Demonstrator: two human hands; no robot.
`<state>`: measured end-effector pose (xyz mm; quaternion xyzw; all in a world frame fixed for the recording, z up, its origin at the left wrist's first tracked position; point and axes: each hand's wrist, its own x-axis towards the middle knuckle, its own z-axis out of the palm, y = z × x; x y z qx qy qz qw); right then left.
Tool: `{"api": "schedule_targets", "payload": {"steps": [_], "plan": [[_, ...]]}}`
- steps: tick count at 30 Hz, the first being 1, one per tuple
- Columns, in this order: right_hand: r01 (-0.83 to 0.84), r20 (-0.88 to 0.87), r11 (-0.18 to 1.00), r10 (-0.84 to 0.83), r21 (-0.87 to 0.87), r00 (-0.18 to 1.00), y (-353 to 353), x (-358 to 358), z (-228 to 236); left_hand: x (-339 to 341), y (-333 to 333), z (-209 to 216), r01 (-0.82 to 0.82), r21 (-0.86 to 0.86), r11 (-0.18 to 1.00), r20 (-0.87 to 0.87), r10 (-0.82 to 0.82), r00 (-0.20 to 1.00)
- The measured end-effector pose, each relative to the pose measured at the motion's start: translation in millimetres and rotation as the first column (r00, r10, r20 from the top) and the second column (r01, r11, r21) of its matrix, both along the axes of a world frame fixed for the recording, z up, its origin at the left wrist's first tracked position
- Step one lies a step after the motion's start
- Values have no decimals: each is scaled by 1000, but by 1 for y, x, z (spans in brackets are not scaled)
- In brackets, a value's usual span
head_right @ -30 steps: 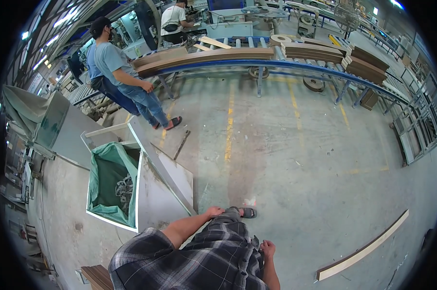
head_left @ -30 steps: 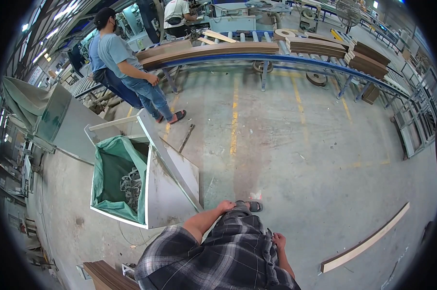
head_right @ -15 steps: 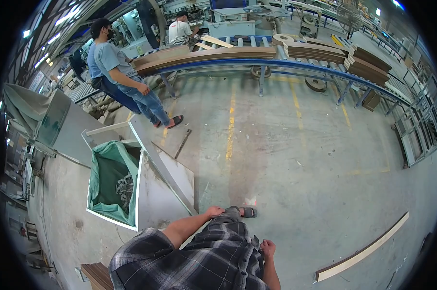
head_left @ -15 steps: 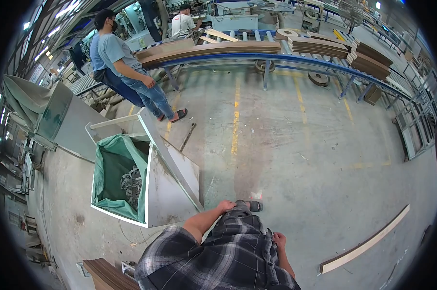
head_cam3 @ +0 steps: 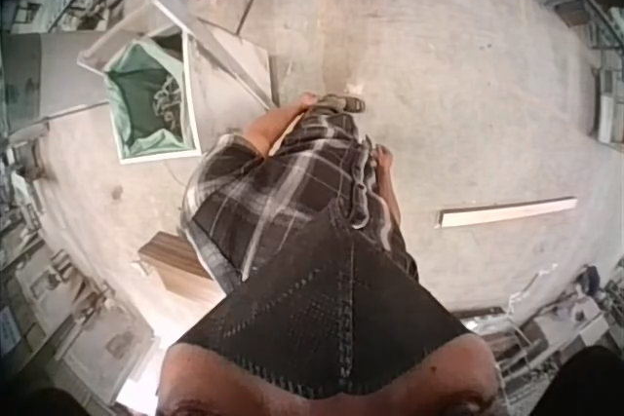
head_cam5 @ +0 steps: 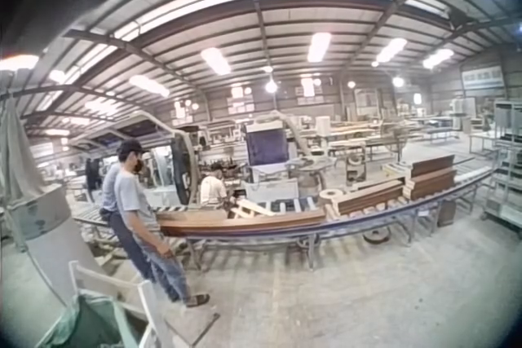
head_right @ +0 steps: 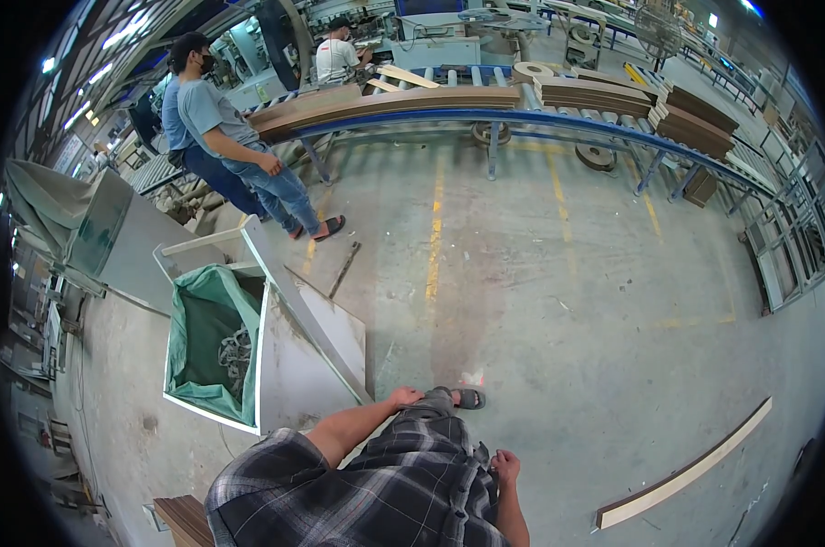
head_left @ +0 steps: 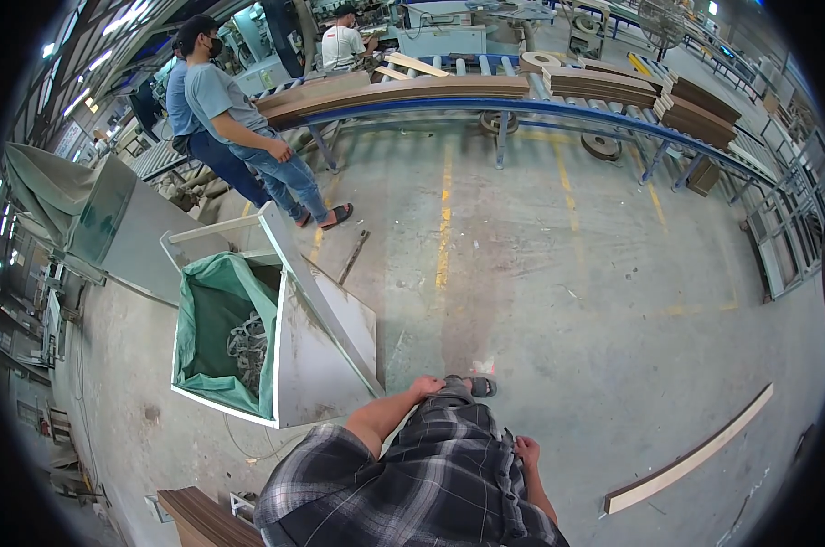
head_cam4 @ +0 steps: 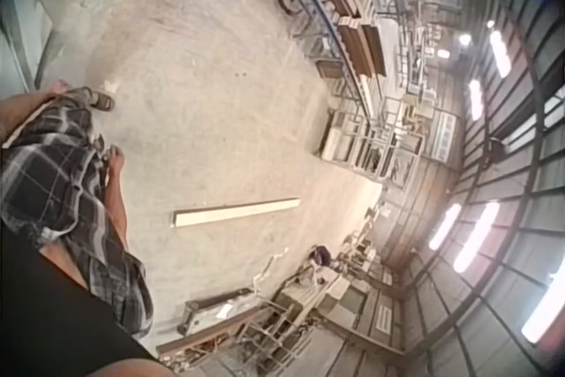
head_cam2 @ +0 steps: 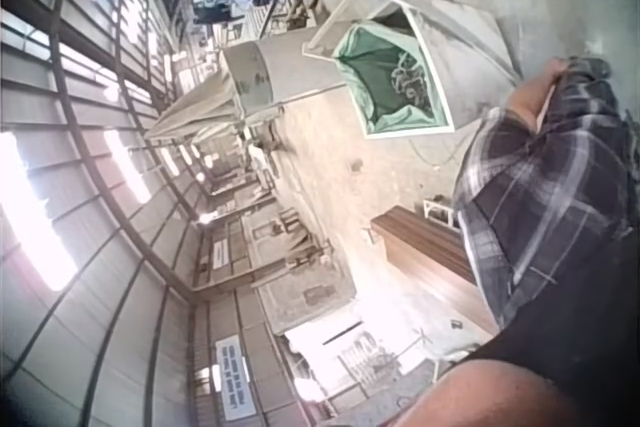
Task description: Measuring wooden planks with a tape measure and organizing wooden materials in a factory.
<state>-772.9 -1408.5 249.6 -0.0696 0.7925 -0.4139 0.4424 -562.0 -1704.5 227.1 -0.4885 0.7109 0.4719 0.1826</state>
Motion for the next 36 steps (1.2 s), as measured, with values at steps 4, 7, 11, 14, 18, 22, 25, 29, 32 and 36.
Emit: {"api": "schedule_targets", "payload": {"steps": [4, 7, 11, 14, 18, 22, 25, 29, 32, 36], "plan": [[-11, 0, 999, 11, -43, 1000, 3, 0, -5, 1, 0, -8, 16, -38, 999, -33, -18, 999], [3, 18, 997, -2, -81, 1000, 6, -1, -9, 0, 0, -11, 24, -28, 999, -12, -24, 1000], [-20, -37, 998, 18, -59, 999, 6, -1, -8, -1, 1, -10, 11, -48, 999, -3, -11, 1000], [-12, -21, 997, 11, -75, 1000, 4, -1, 2, -2, 2, -9, 3, -37, 999, 0, -3, 1000], [32, 49, 997, -29, -69, 998, -2, -2, 19, -3, 2, -8, 16, -10, 1000, 6, -16, 1000], [26, 57, 996, -21, -83, 998, -4, -4, 26, -5, 3, -4, 8, -53, 999, -1, -8, 1000], [25, 66, 996, -20, -85, 998, -5, -5, 23, -7, 2, 0, 46, -49, 998, 24, -44, 999], [13, 66, 998, -9, -59, 998, -5, -7, 20, -7, 2, 0, 20, -31, 999, 40, -19, 999], [0, 68, 999, 3, -53, 998, -6, -8, 19, -6, 3, -3, -7, -27, 1000, 20, 8, 1000], [-17, 0, 1000, 17, -18, 1000, -8, -7, 21, -5, 3, -2, 18, -3, 1000, 31, -18, 999]]}}
